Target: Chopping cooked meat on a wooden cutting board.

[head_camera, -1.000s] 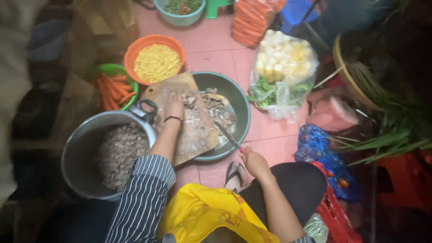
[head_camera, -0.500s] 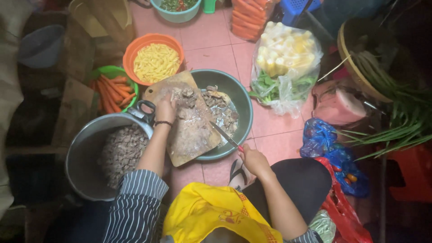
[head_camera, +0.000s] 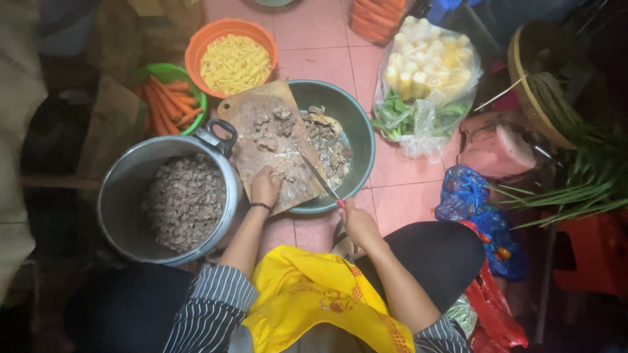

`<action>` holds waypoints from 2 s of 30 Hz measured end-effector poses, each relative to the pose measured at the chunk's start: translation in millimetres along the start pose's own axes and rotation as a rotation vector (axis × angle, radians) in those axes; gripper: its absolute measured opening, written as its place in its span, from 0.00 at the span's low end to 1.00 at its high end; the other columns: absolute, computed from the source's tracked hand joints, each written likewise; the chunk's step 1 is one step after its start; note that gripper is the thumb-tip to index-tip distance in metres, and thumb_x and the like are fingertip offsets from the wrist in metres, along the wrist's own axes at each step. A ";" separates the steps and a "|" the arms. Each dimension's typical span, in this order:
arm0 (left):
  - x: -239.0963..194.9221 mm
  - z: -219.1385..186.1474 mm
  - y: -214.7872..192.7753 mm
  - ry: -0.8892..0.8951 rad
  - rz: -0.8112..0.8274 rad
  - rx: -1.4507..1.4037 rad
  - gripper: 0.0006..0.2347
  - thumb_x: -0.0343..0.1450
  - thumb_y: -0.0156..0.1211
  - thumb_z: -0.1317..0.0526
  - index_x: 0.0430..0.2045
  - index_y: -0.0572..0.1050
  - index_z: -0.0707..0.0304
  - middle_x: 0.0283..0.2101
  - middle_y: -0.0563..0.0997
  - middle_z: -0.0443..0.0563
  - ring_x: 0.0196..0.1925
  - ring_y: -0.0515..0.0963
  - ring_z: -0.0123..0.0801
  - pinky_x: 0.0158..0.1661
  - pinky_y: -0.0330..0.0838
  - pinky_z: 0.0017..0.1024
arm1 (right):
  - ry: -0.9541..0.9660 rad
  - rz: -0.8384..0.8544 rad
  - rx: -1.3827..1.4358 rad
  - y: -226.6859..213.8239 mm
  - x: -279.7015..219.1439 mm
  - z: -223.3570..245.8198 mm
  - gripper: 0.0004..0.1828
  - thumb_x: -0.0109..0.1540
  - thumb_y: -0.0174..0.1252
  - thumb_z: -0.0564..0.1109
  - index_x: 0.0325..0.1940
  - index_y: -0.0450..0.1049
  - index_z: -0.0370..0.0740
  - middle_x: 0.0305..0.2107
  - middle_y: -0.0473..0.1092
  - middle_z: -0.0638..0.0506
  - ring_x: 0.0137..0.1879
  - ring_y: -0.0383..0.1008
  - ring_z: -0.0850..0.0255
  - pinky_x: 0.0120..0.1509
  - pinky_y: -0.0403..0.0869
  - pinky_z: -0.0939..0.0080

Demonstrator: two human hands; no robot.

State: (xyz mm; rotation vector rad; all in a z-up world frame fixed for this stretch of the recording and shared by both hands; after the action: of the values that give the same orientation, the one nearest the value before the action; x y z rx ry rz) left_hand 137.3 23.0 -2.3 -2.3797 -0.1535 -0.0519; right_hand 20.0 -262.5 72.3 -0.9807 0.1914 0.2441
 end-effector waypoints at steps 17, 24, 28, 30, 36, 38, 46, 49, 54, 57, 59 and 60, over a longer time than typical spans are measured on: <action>-13.7 -18.7 -22.0 -0.057 0.009 0.169 0.08 0.69 0.60 0.64 0.40 0.78 0.58 0.46 0.76 0.65 0.46 0.78 0.58 0.45 0.74 0.50 | 0.006 0.031 -0.020 96.7 28.5 60.1 0.13 0.69 0.39 0.43 0.52 0.64 0.33 0.34 0.74 0.26 0.43 0.76 0.30 0.48 0.71 0.31; -10.5 8.9 8.1 0.033 -0.042 0.399 0.07 0.73 0.52 0.67 0.44 0.72 0.64 0.53 0.74 0.68 0.50 0.79 0.55 0.46 0.77 0.45 | 0.092 0.021 -0.089 121.3 64.4 49.2 0.14 0.69 0.43 0.49 0.51 0.64 0.37 0.35 0.75 0.27 0.45 0.75 0.29 0.49 0.71 0.31; -6.3 9.8 -5.3 0.028 -0.162 0.410 0.10 0.72 0.49 0.68 0.47 0.71 0.67 0.54 0.75 0.66 0.52 0.78 0.55 0.46 0.77 0.44 | 0.054 -0.030 -0.076 112.4 36.6 31.0 0.12 0.70 0.42 0.47 0.51 0.65 0.39 0.34 0.75 0.29 0.43 0.76 0.30 0.46 0.71 0.31; -5.1 15.6 -0.8 0.024 -0.198 0.440 0.09 0.73 0.48 0.68 0.46 0.70 0.66 0.56 0.74 0.66 0.53 0.78 0.54 0.51 0.77 0.42 | 0.076 0.025 -0.076 113.3 23.9 24.7 0.14 0.71 0.43 0.49 0.53 0.64 0.37 0.32 0.75 0.28 0.41 0.76 0.29 0.46 0.70 0.30; 6.0 -11.5 -39.6 -0.057 -0.182 0.138 0.14 0.71 0.56 0.64 0.49 0.67 0.70 0.61 0.68 0.73 0.55 0.75 0.64 0.52 0.73 0.48 | 0.036 -0.056 -0.059 113.1 10.5 10.0 0.15 0.69 0.49 0.50 0.52 0.65 0.36 0.32 0.74 0.29 0.40 0.75 0.29 0.43 0.71 0.30; 1.3 -13.4 -47.1 -0.046 -0.224 0.084 0.18 0.69 0.58 0.65 0.52 0.66 0.73 0.61 0.66 0.78 0.56 0.73 0.67 0.52 0.72 0.50 | 0.015 -0.025 -0.032 109.7 4.6 12.4 0.17 0.68 0.49 0.50 0.56 0.63 0.36 0.31 0.74 0.29 0.40 0.75 0.29 0.43 0.71 0.31; -25.6 -37.4 3.7 0.090 0.048 0.004 0.11 0.74 0.54 0.67 0.50 0.76 0.59 0.58 0.76 0.60 0.64 0.74 0.55 0.63 0.70 0.43 | 0.097 -0.094 -0.004 34.8 -27.6 41.1 0.20 0.68 0.48 0.51 0.60 0.63 0.39 0.30 0.74 0.27 0.40 0.75 0.28 0.44 0.71 0.33; -32.5 -74.1 16.9 0.387 0.040 -0.066 0.16 0.66 0.61 0.66 0.49 0.76 0.67 0.55 0.74 0.66 0.60 0.71 0.59 0.59 0.68 0.45 | 0.131 -0.082 -0.031 37.8 -28.6 23.7 0.17 0.70 0.46 0.53 0.54 0.64 0.37 0.31 0.74 0.28 0.41 0.76 0.29 0.45 0.71 0.33; -20.5 -20.7 58.2 0.471 -0.037 -0.037 0.06 0.65 0.61 0.67 0.33 0.76 0.65 0.53 0.78 0.66 0.56 0.77 0.57 0.56 0.73 0.41 | 0.189 0.011 -0.040 49.6 -29.2 18.6 0.16 0.69 0.46 0.52 0.54 0.64 0.39 0.33 0.74 0.27 0.43 0.76 0.30 0.47 0.71 0.34; -21.4 -18.3 24.1 0.177 0.175 -0.201 0.04 0.69 0.57 0.69 0.34 0.78 0.62 0.46 0.81 0.58 0.49 0.81 0.51 0.50 0.76 0.41 | 0.136 0.015 -0.056 72.9 -24.9 7.5 0.17 0.69 0.47 0.53 0.53 0.63 0.37 0.34 0.74 0.27 0.44 0.75 0.29 0.47 0.71 0.34; -21.5 -33.6 4.5 0.178 0.169 -0.190 0.05 0.68 0.61 0.67 0.35 0.77 0.63 0.43 0.80 0.59 0.47 0.81 0.53 0.48 0.75 0.42 | 0.101 -0.012 -0.069 61.0 -34.7 35.1 0.17 0.69 0.46 0.52 0.53 0.63 0.36 0.34 0.75 0.28 0.43 0.76 0.30 0.46 0.71 0.33; -21.7 -41.3 -5.4 0.176 0.161 -0.183 0.07 0.67 0.64 0.65 0.35 0.75 0.65 0.40 0.79 0.60 0.46 0.80 0.54 0.46 0.74 0.44 | 0.065 -0.037 -0.086 53.4 -39.9 50.5 0.17 0.68 0.45 0.51 0.54 0.62 0.35 0.34 0.75 0.28 0.43 0.76 0.30 0.45 0.71 0.33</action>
State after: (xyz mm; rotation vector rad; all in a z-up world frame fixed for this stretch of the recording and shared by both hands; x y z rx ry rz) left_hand 115.4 -3.6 29.6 -2.5466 0.1322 -0.2059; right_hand -31.1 -196.5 67.9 -1.0771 0.2237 0.1875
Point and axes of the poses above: each hand's wrist, its own x-axis towards the middle knuckle, its own y-axis out of the palm, z = x × y, the point moved 10 cm from there along x, towards the middle knuckle
